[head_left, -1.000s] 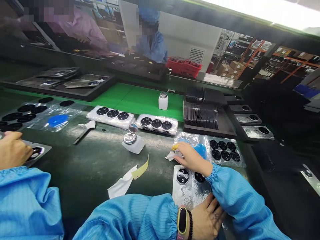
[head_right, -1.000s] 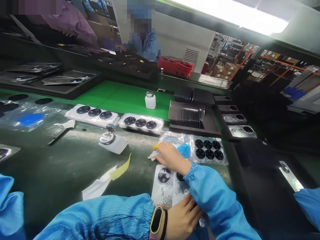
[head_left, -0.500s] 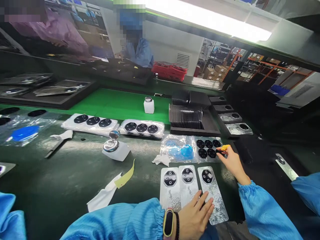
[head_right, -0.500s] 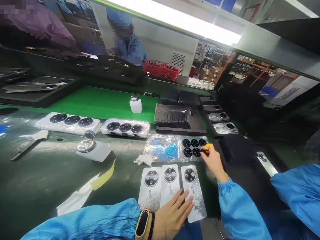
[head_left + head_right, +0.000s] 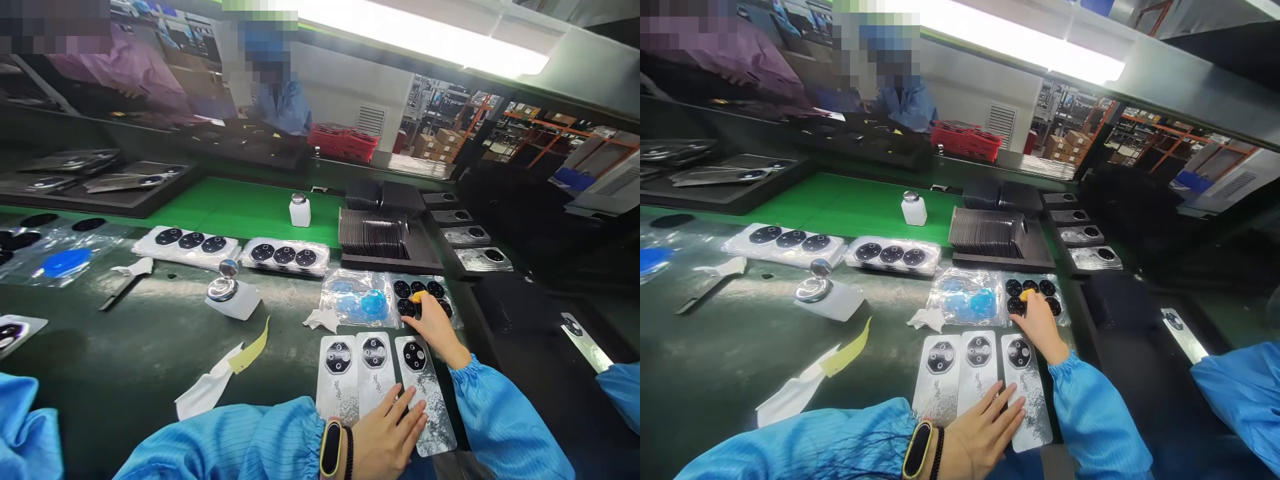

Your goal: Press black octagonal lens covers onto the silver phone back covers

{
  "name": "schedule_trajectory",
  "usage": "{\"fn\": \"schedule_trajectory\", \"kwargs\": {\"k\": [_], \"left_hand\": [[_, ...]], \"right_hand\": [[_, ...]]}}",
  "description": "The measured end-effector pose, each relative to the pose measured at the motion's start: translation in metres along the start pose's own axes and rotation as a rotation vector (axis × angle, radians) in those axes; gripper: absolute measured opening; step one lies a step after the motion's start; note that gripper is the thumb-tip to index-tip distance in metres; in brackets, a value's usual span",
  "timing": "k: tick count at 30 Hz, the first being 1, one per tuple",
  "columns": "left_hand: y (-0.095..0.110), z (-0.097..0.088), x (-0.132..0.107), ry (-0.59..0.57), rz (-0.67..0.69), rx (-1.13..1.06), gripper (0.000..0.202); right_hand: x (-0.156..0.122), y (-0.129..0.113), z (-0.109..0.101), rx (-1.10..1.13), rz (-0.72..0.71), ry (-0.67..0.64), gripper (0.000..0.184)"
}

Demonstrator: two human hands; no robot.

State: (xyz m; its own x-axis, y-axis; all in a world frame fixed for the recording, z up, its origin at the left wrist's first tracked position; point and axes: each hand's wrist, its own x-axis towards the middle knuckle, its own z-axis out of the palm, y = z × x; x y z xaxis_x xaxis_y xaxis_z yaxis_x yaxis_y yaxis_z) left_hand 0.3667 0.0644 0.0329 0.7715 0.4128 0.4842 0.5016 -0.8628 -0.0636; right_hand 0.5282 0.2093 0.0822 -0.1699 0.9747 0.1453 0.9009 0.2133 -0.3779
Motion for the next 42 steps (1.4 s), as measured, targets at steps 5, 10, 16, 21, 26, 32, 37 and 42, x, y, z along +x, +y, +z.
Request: {"fn": "schedule_trajectory", "kwargs": {"k": [5,10,16,21,26,32,37,42], "left_hand": [[-0.002,0.001,0.005,0.164,-0.033,0.019,0.040],[0.005,0.020,0.002,0.281,-0.048,0.124,0.039],[0.015,0.031,-0.006,0.018,-0.138,0.098,0.063],[-0.003,0.009,-0.014,0.012,-0.061,0.024,0.060],[-0.018,-0.012,-0.021,-0.030,0.062,0.077,0.039],[-0.014,-0.003,-0.027,0.029,0.016,0.068,0.033],[-0.010,-0.005,-0.025,0.084,-0.016,-0.037,0.032],[-0.019,-0.038,-0.016,0.052,0.060,-0.084,0.047]], "right_hand": [[0.004,-0.004,-0.006,-0.030,0.008,-0.047,0.029],[0.013,-0.001,-0.013,0.003,0.013,-0.086,0.030],[0.019,-0.005,-0.020,0.050,0.094,-0.141,0.026],[0.025,-0.012,-0.031,0.116,0.170,-0.214,0.024],[0.014,-0.014,-0.041,0.260,0.164,-0.136,0.026],[-0.075,0.006,0.001,0.662,-0.068,-0.019,0.033],[-0.139,0.018,0.047,0.867,-0.036,-0.022,0.037],[-0.143,0.007,0.054,0.951,-0.048,-0.063,0.041]]}}
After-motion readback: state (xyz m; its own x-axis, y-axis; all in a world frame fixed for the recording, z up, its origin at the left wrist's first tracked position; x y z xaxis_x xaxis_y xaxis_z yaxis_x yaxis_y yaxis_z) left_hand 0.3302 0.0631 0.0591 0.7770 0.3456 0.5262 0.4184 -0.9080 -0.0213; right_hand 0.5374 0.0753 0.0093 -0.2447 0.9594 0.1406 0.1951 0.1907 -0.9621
